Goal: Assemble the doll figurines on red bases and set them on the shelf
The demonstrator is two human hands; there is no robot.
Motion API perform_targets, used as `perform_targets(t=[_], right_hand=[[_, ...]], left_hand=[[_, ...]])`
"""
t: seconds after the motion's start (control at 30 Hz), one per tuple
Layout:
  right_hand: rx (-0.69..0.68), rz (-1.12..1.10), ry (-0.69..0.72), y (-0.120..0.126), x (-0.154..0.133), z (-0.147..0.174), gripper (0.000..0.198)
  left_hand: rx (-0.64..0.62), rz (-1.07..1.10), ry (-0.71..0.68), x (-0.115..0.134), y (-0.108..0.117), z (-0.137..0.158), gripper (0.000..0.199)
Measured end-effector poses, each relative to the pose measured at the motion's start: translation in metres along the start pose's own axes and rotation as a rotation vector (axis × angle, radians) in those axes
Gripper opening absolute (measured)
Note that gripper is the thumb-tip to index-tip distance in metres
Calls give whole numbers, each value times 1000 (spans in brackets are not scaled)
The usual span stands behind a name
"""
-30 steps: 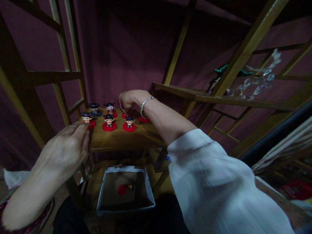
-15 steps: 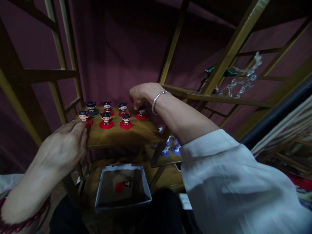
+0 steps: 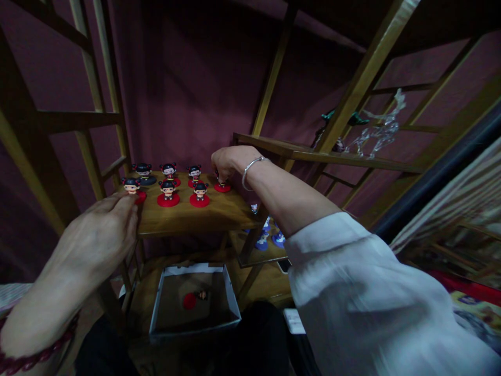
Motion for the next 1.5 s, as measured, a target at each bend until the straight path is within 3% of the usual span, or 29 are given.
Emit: perform_targets(t=[0.33,0.63,1.13,1.5], right_hand=[[122,25,25,9,0,-16,42],[138,-39,-9,8,4,-18,44],[61,-72,-3,-2,8,-24,44],[55,-70,-14,6,3,-12,43]], left_hand=[[82,-16,-34,-1,1,1,59],[191,-32,-117,5,9,3,58],[76,2,-33,0,2,0,60],[-2,-41,20,-4,-2,1,57]])
Point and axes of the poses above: each hand's wrist, its own z-axis away from the middle knuckle, its own y-axis out of the back of the hand, x = y × z, the point moved 9 cm from there along -z, towards the middle knuckle
